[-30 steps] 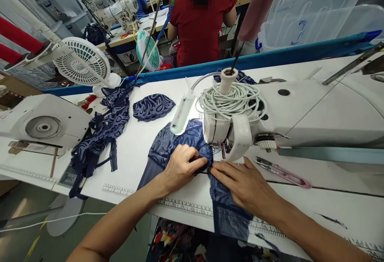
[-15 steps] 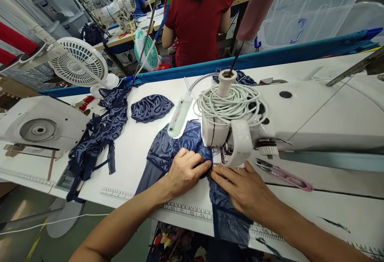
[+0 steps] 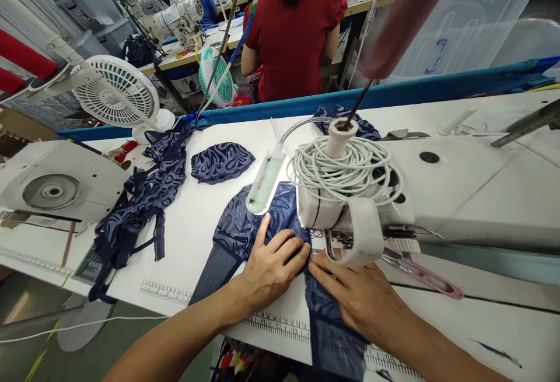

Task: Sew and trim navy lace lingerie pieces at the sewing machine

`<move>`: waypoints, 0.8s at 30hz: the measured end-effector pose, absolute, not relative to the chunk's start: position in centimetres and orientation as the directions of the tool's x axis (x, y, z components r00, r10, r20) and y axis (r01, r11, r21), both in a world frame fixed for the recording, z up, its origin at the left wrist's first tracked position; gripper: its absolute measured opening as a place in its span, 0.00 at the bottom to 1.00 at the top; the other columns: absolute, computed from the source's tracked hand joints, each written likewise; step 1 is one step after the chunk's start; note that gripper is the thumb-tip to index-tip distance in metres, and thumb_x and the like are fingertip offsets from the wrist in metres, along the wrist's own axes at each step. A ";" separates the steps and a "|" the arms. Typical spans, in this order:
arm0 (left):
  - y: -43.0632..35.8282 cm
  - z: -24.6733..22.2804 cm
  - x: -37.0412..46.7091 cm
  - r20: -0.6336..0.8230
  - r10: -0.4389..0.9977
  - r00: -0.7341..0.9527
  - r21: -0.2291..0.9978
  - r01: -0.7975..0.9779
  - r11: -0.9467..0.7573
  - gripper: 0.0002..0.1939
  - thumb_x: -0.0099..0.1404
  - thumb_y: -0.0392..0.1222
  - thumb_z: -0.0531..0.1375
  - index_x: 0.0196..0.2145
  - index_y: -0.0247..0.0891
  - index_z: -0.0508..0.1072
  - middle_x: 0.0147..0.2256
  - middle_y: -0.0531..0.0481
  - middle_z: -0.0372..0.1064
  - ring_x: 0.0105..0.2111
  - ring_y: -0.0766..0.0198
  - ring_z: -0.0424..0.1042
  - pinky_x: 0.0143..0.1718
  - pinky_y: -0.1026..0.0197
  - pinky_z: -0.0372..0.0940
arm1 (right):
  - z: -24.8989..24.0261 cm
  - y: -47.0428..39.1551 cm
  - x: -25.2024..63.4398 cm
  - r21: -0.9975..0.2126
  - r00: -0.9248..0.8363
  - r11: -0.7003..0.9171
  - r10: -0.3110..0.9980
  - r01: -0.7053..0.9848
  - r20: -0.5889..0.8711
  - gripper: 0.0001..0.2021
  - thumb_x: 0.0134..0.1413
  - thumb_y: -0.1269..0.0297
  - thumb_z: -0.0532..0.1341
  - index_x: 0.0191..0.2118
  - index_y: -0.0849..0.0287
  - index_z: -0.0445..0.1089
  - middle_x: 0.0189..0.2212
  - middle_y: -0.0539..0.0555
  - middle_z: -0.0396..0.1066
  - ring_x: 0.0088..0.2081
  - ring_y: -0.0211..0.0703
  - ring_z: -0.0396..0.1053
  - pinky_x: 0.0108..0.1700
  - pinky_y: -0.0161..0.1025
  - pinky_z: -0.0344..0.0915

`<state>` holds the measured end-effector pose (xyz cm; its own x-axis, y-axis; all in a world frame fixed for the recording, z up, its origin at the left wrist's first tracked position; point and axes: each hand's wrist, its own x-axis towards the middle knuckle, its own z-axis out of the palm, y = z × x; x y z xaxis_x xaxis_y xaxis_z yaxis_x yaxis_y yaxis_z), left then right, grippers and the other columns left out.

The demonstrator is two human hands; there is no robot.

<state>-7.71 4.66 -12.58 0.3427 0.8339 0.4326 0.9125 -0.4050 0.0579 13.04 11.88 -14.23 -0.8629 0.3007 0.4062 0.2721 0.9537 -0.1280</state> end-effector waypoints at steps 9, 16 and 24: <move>7.0 -13.3 -9.1 0.537 0.760 0.368 0.030 0.891 -0.452 0.11 0.66 0.32 0.54 0.42 0.39 0.73 0.32 0.48 0.73 0.44 0.57 0.71 0.60 0.32 0.49 | -14.2 12.4 13.1 -0.084 -0.900 0.943 0.331 0.321 0.284 0.32 0.37 0.79 0.55 0.54 0.61 0.70 0.53 0.58 0.71 0.46 0.53 0.67 0.44 0.47 0.61; 7.6 -13.8 -9.0 0.583 0.737 0.341 0.073 0.882 -0.465 0.09 0.65 0.33 0.53 0.39 0.37 0.73 0.29 0.50 0.70 0.39 0.60 0.69 0.60 0.38 0.52 | -15.2 12.8 13.1 -0.045 -0.879 0.938 0.339 0.344 0.334 0.34 0.41 0.81 0.53 0.57 0.60 0.68 0.54 0.59 0.70 0.50 0.55 0.67 0.50 0.55 0.60; 7.0 -12.8 -8.6 0.533 0.781 0.325 0.041 0.912 -0.408 0.11 0.65 0.28 0.52 0.37 0.37 0.72 0.30 0.51 0.69 0.36 0.62 0.67 0.62 0.39 0.51 | -13.9 13.0 13.0 -0.090 -0.903 0.947 0.321 0.308 0.286 0.32 0.44 0.85 0.51 0.57 0.63 0.68 0.56 0.61 0.68 0.53 0.58 0.64 0.51 0.54 0.60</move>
<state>-8.63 7.04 -12.80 0.3252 0.7813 0.5328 0.9122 -0.4076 0.0409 13.00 12.98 -13.94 -0.9030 0.3211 0.2856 0.3083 0.9470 -0.0900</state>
